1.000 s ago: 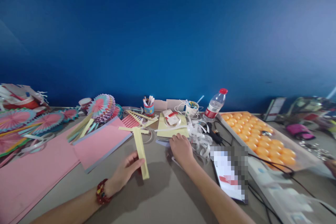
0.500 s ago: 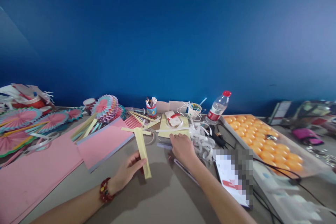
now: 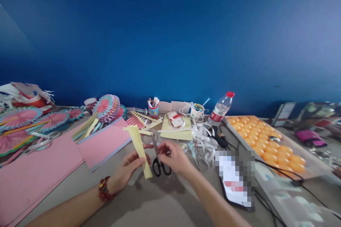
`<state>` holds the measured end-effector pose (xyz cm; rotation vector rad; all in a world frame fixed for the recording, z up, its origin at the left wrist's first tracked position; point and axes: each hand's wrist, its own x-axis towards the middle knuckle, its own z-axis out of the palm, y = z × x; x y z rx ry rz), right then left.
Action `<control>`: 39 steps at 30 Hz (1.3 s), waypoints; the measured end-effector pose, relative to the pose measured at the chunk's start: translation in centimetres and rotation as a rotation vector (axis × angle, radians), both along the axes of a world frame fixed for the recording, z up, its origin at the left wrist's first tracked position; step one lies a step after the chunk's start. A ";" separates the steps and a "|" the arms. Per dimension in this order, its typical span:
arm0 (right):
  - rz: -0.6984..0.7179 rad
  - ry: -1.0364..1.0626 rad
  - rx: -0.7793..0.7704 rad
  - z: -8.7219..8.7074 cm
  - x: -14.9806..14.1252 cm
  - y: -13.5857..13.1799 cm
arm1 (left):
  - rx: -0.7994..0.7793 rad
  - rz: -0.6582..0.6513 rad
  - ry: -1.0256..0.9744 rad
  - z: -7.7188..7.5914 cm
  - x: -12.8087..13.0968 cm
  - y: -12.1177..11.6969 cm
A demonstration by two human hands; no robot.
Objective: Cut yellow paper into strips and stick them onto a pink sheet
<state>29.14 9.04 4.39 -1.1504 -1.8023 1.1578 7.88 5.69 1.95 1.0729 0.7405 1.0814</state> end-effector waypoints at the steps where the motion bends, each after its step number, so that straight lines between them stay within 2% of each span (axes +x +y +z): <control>1: 0.028 0.070 -0.049 -0.2 -0.9 -0.7 | -0.009 0.009 -0.024 -0.1 0.1 0.0; 5: 0.045 0.296 -0.243 -0.3 -3.2 -2.7 | -0.041 0.087 -0.084 -0.3 0.3 0.0; 9: -0.040 0.461 -0.501 -0.4 -3.8 -4.2 | -0.027 0.174 -0.089 0.1 0.2 0.0; 11: -0.039 0.506 -0.612 -0.9 -3.7 -4.9 | -0.001 0.200 -0.078 0.4 0.0 0.0; 15: 0.114 0.634 -0.768 -1.9 -3.4 -5.8 | 0.030 0.234 -0.045 0.9 -0.2 0.1; 18: 0.221 0.623 -0.826 -2.2 -3.0 -5.8 | 0.052 0.244 -0.012 1.1 -0.4 0.1; 24: 0.419 0.563 -0.803 -2.2 -2.3 -5.6 | 0.109 0.175 0.059 1.8 -0.3 -0.5; 27: 0.458 0.518 -0.770 -2.2 -2.1 -5.7 | 0.129 0.116 0.097 2.5 -0.3 -0.7; 31: 0.388 0.488 -0.694 -1.9 -1.8 -5.8 | 0.126 0.120 0.127 3.5 -0.9 -0.3; 34: 0.281 0.465 -0.569 -2.0 -1.7 -5.8 | 0.150 0.128 0.186 3.9 -1.6 0.2; 37: 0.228 0.414 -0.447 -2.7 -2.1 -5.9 | 0.137 0.084 0.239 4.1 -2.1 0.4; 39: 0.221 0.391 -0.422 -3.3 -2.4 -6.0 | 0.099 0.054 0.241 4.0 -2.3 0.4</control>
